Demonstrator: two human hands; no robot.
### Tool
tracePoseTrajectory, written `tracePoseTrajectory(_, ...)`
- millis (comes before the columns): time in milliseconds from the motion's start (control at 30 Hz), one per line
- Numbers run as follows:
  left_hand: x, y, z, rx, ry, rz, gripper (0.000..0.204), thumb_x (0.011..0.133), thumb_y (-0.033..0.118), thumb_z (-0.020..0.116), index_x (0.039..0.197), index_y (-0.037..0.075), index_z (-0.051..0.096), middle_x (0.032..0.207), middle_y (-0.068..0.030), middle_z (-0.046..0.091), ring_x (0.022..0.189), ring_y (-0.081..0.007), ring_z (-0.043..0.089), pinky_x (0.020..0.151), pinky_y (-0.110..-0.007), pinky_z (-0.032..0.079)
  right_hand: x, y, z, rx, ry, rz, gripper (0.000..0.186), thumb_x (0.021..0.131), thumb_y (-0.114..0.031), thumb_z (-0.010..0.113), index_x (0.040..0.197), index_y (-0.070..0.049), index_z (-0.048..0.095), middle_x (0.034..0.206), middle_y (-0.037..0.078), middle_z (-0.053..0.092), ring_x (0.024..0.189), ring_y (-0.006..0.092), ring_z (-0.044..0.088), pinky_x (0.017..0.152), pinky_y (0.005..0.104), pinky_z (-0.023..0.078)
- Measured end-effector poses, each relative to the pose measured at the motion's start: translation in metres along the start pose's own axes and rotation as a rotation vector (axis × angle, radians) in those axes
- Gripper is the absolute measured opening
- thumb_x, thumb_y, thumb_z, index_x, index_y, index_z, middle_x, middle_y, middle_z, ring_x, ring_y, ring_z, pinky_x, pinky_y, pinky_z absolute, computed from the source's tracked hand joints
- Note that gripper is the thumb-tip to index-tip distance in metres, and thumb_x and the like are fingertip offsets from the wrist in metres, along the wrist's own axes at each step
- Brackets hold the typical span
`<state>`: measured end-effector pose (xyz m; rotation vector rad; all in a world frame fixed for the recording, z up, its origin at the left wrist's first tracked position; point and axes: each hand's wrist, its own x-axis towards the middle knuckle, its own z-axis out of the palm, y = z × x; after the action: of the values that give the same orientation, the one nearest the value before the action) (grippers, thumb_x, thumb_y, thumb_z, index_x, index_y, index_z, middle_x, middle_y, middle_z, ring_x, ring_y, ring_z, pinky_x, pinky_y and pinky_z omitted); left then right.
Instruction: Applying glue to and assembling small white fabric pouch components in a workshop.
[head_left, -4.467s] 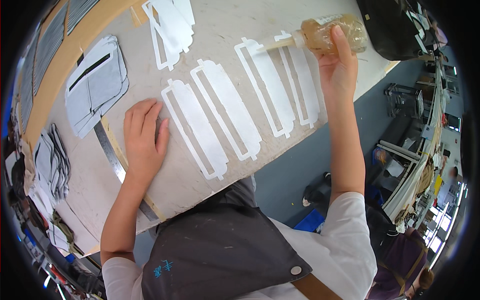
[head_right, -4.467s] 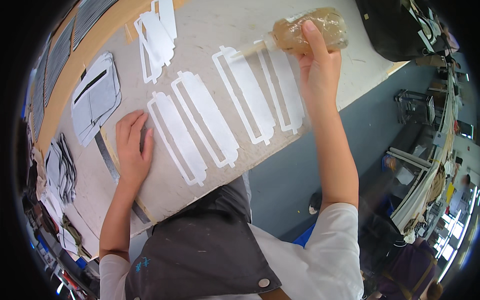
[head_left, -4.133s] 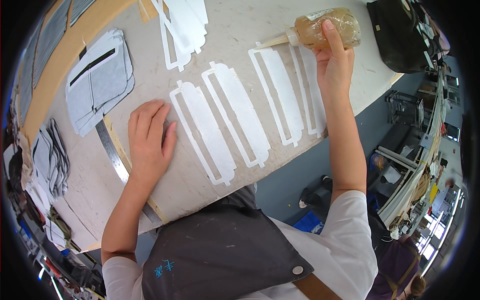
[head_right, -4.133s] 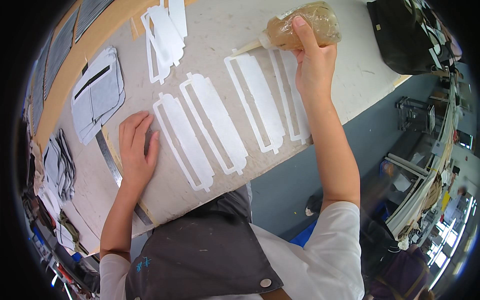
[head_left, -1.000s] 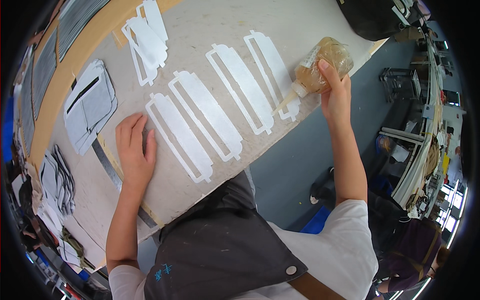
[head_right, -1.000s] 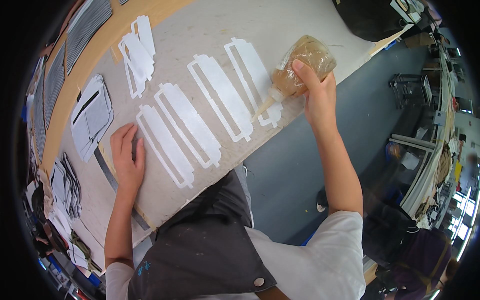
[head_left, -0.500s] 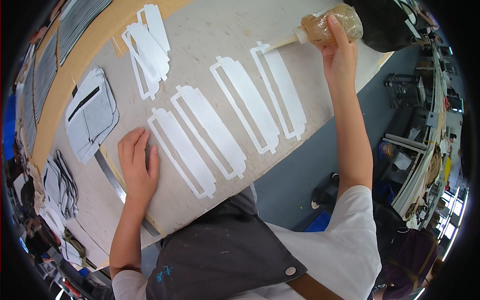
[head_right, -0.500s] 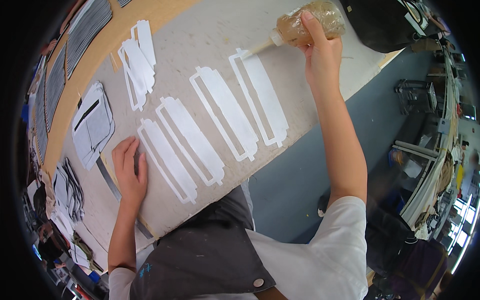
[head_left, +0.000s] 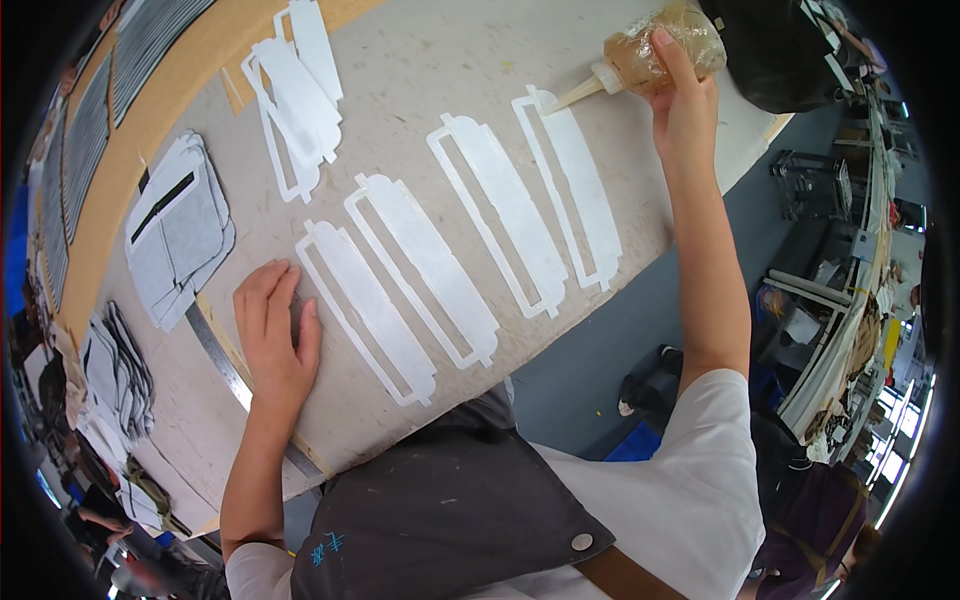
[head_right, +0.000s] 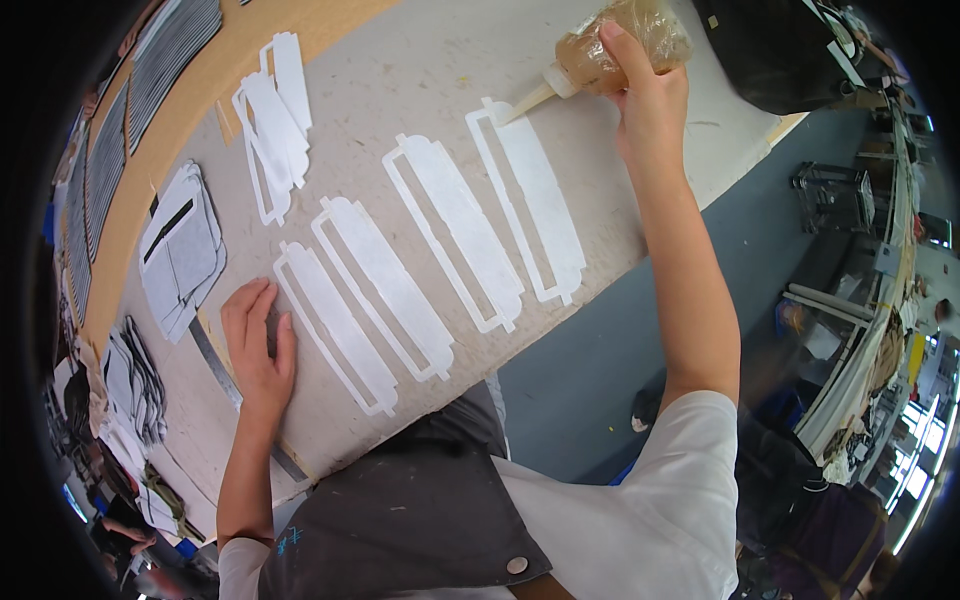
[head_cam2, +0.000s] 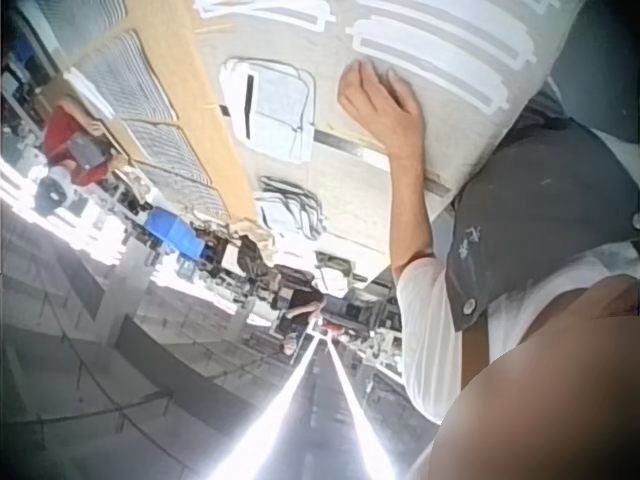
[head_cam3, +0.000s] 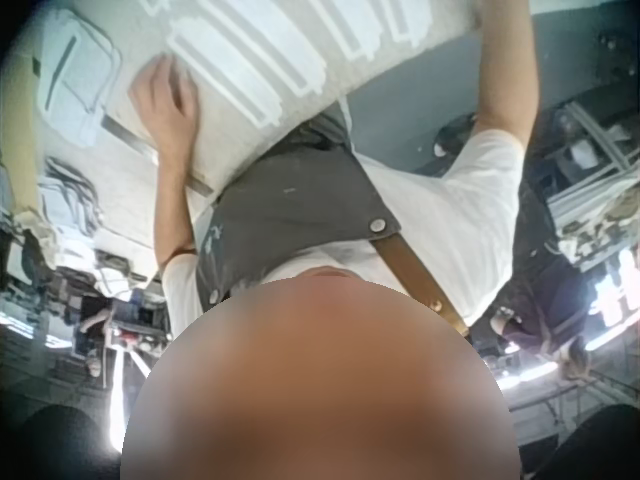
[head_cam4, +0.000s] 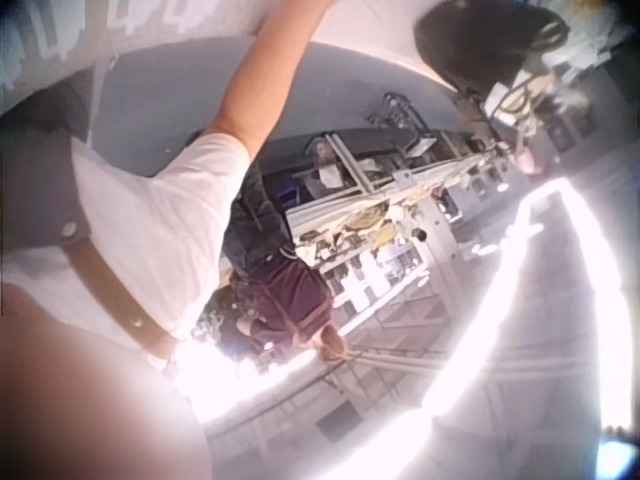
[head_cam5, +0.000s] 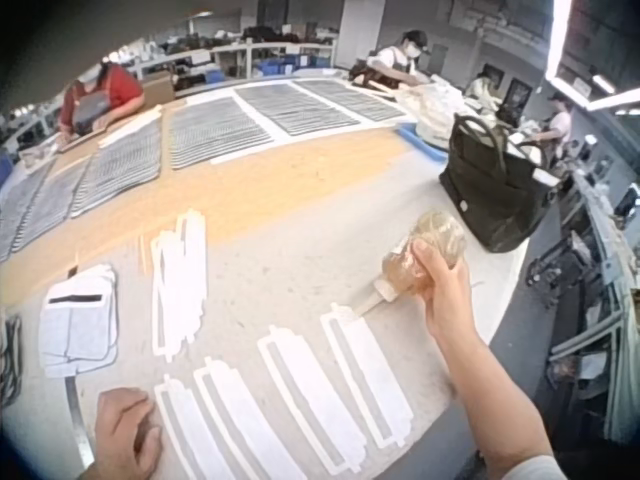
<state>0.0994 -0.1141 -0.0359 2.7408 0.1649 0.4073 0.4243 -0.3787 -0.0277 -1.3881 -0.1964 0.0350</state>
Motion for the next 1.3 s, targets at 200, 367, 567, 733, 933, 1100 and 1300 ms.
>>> tracePoseTrajectory(200, -0.001, -0.002, 0.001, 0.0, 0.02, 0.01, 0.034, 0.078, -0.003, 0.064, 0.111, -0.005, 0.059, 0.117, -0.0183, 0.056, 0.108, -0.0354, 0.052, 0.094, -0.041, 0.042, -0.021, -0.01, -0.012, -0.007, 0.011, 0.058, 0.039, 0.083, -0.026, 0.072, 0.109, 0.0, 0.058, 0.1, 0.007, 0.061, 0.09, 0.0152, 0.06, 0.072, 0.0315, 0.051)
tracePoseTrajectory(367, 0.0, -0.003, 0.002, -0.011, 0.017, 0.012, 0.031, 0.081, -0.005, 0.061, 0.111, -0.007, 0.058, 0.118, -0.0193, 0.055, 0.11, -0.0344, 0.052, 0.096, -0.038, 0.041, -0.04, -0.018, -0.026, -0.055, 0.002, 0.134, 0.039, 0.084, -0.026, 0.07, 0.11, 0.0, 0.057, 0.099, 0.007, 0.061, 0.09, 0.0146, 0.06, 0.073, 0.0297, 0.051)
tracePoseTrajectory(567, 0.001, -0.004, 0.002, 0.003, 0.044, 0.039, 0.032, 0.079, -0.004, 0.063, 0.111, -0.007, 0.059, 0.116, -0.0187, 0.056, 0.107, -0.035, 0.053, 0.092, -0.039, 0.043, -0.062, -0.025, -0.034, -0.083, -0.008, 0.156, 0.035, 0.089, -0.023, 0.064, 0.113, 0.002, 0.058, 0.102, 0.007, 0.064, 0.093, 0.0151, 0.063, 0.082, 0.0295, 0.05)
tracePoseTrajectory(733, 0.0, -0.005, 0.004, 0.003, 0.049, 0.04, 0.031, 0.08, -0.005, 0.062, 0.111, -0.007, 0.059, 0.116, -0.0188, 0.056, 0.107, -0.0346, 0.053, 0.092, -0.039, 0.043, -0.077, -0.027, -0.044, -0.091, -0.007, 0.179, 0.035, 0.089, -0.022, 0.063, 0.113, 0.002, 0.057, 0.102, 0.007, 0.063, 0.092, 0.0154, 0.062, 0.083, 0.0288, 0.049)
tracePoseTrajectory(933, 0.0, -0.006, 0.004, 0.02, 0.038, 0.04, 0.031, 0.081, -0.004, 0.062, 0.112, -0.007, 0.059, 0.117, -0.0187, 0.056, 0.108, -0.0344, 0.052, 0.093, -0.039, 0.043, -0.096, -0.033, -0.05, -0.098, 0.041, 0.175, 0.038, 0.084, -0.023, 0.068, 0.111, 0.002, 0.058, 0.1, 0.008, 0.061, 0.091, 0.0147, 0.058, 0.08, 0.0293, 0.048)
tracePoseTrajectory(1100, 0.0, -0.007, 0.004, 0.029, 0.031, 0.036, 0.031, 0.081, -0.003, 0.062, 0.112, -0.007, 0.058, 0.118, -0.0187, 0.056, 0.108, -0.0346, 0.052, 0.094, -0.039, 0.043, -0.106, -0.038, -0.06, -0.168, 0.05, 0.24, 0.043, 0.083, -0.025, 0.069, 0.115, 0.002, 0.056, 0.101, 0.008, 0.062, 0.094, 0.0152, 0.059, 0.083, 0.0307, 0.048)
tracePoseTrajectory(1300, 0.0, -0.006, 0.003, 0.029, 0.033, 0.037, 0.031, 0.081, -0.003, 0.062, 0.112, -0.007, 0.058, 0.118, -0.0188, 0.056, 0.108, -0.0347, 0.052, 0.094, -0.039, 0.043, -0.082, -0.036, -0.055, 0.254, 0.094, 0.246, 0.036, 0.091, -0.023, 0.063, 0.119, -0.002, 0.054, 0.11, 0.007, 0.062, 0.105, 0.0208, 0.061, 0.092, 0.0384, 0.05)
